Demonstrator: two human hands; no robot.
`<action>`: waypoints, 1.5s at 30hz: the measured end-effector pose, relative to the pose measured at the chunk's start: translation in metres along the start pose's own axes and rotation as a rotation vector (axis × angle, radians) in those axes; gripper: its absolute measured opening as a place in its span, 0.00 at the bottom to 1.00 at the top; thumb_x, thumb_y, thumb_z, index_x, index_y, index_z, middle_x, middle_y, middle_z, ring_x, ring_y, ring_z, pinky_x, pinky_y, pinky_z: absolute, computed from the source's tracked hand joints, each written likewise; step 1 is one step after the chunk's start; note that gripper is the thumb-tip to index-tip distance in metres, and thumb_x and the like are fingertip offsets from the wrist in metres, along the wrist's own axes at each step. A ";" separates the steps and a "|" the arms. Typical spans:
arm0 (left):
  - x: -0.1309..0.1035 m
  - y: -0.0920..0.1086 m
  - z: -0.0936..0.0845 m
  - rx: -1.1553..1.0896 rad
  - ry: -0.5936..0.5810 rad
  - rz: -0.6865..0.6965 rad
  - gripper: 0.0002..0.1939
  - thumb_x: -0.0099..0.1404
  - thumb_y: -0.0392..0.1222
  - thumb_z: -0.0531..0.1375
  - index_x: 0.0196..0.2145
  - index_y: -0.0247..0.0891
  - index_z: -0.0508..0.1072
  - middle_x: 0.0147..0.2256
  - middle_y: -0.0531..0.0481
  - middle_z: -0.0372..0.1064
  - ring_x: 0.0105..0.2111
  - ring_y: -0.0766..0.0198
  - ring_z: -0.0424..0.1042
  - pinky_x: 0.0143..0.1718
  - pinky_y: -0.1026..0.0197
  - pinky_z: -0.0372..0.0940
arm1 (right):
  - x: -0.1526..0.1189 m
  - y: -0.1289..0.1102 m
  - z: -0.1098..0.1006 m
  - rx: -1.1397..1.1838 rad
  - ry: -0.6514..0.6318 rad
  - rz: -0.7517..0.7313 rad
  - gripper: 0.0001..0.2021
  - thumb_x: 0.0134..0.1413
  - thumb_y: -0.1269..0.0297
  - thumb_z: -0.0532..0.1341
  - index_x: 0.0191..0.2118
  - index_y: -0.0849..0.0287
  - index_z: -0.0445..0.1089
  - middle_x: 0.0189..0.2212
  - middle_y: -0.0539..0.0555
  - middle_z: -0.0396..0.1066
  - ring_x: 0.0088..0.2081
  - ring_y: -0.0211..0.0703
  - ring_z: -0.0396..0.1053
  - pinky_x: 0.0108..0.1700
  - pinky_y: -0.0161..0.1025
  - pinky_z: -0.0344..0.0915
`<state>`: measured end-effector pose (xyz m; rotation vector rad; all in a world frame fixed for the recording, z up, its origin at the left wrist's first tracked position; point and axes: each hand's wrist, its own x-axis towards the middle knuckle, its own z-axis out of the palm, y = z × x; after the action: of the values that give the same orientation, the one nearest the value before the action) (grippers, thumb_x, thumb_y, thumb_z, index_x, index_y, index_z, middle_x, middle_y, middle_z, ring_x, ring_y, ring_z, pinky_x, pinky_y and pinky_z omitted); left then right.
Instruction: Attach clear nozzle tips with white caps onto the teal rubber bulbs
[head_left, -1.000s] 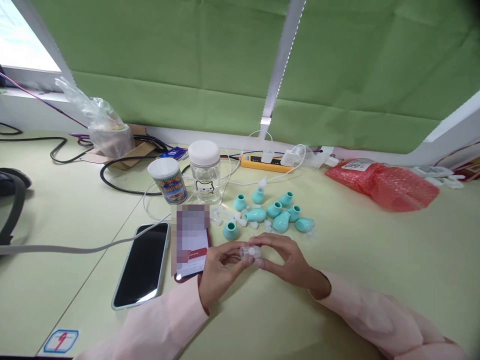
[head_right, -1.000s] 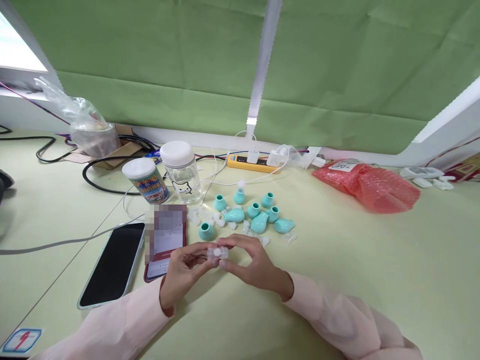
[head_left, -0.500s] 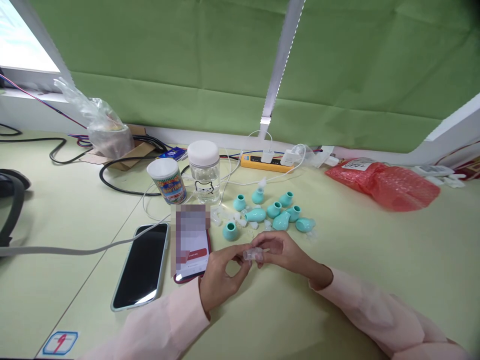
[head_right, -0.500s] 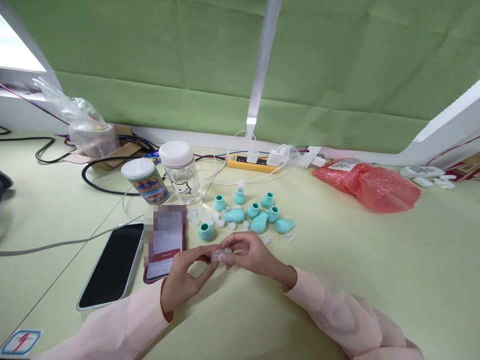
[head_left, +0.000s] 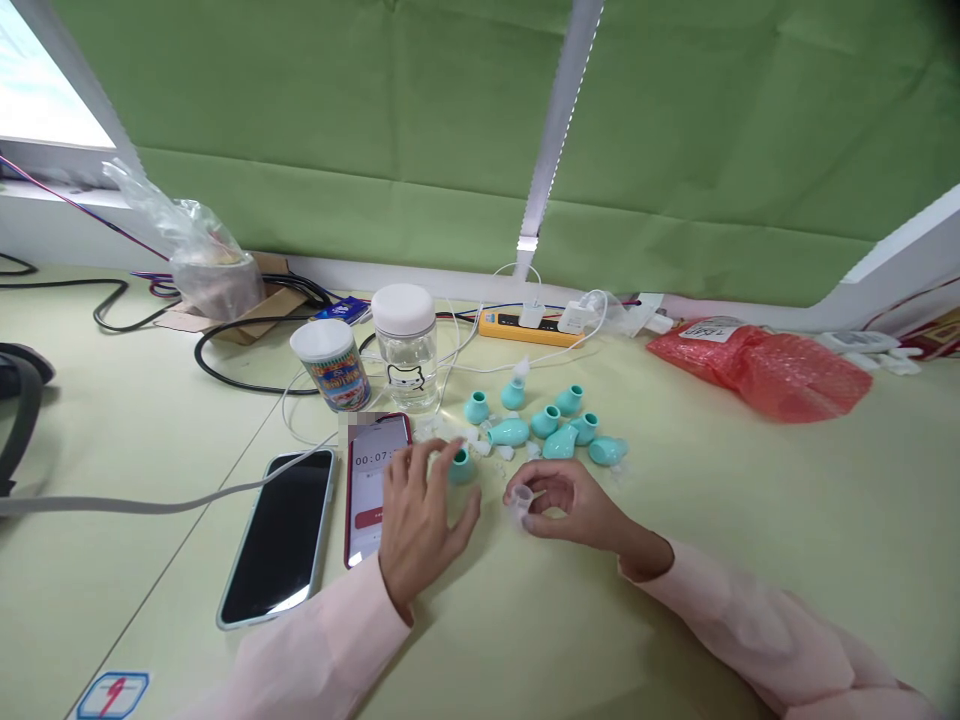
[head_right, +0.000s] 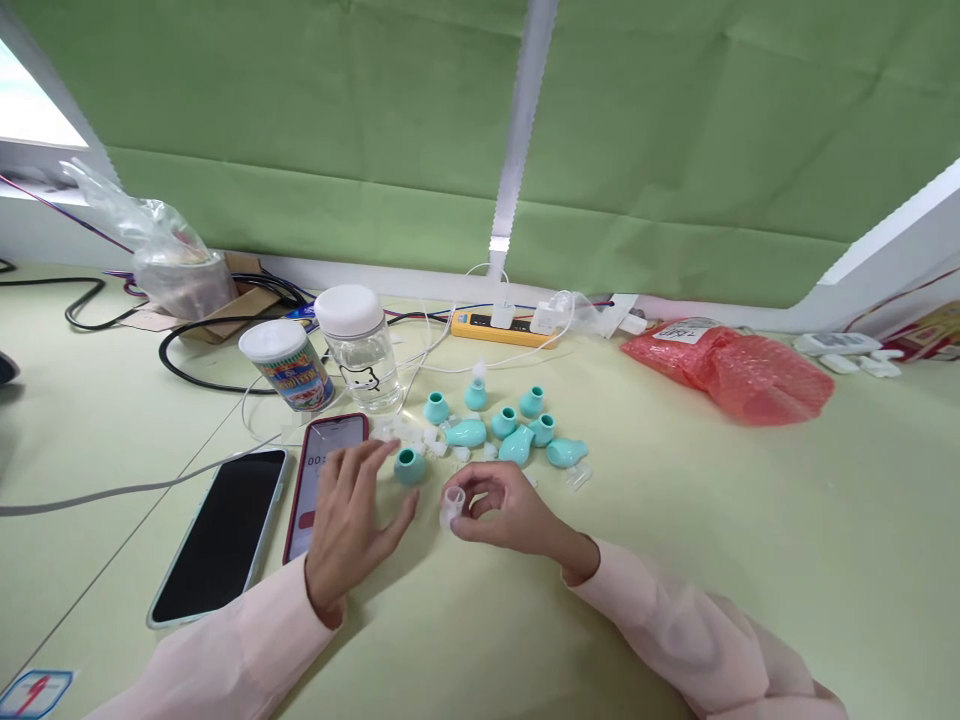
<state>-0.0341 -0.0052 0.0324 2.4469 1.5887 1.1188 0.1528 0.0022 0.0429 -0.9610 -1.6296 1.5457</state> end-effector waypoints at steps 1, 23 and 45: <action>0.003 -0.002 0.001 0.143 -0.018 -0.037 0.23 0.55 0.41 0.55 0.48 0.31 0.60 0.42 0.36 0.61 0.41 0.47 0.58 0.38 0.47 0.54 | 0.001 -0.001 -0.002 0.073 -0.011 0.003 0.09 0.38 0.72 0.62 0.32 0.64 0.67 0.28 0.51 0.65 0.26 0.33 0.63 0.27 0.32 0.66; -0.009 0.007 0.001 -0.389 -0.335 -0.101 0.09 0.53 0.37 0.53 0.35 0.37 0.63 0.28 0.50 0.68 0.26 0.63 0.67 0.26 0.64 0.59 | -0.005 -0.006 -0.006 -0.149 0.172 -0.033 0.13 0.33 0.65 0.67 0.31 0.61 0.73 0.26 0.53 0.73 0.26 0.37 0.69 0.29 0.34 0.70; -0.004 0.004 -0.001 -0.625 -0.520 -0.102 0.07 0.52 0.40 0.57 0.24 0.33 0.71 0.18 0.53 0.64 0.18 0.70 0.59 0.19 0.68 0.53 | -0.012 -0.024 -0.007 -0.939 -0.265 -0.412 0.09 0.56 0.68 0.48 0.37 0.61 0.64 0.25 0.53 0.65 0.28 0.38 0.62 0.30 0.34 0.59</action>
<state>-0.0320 -0.0105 0.0322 1.9828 1.0011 0.7221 0.1634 -0.0058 0.0671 -0.7795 -2.6270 0.6027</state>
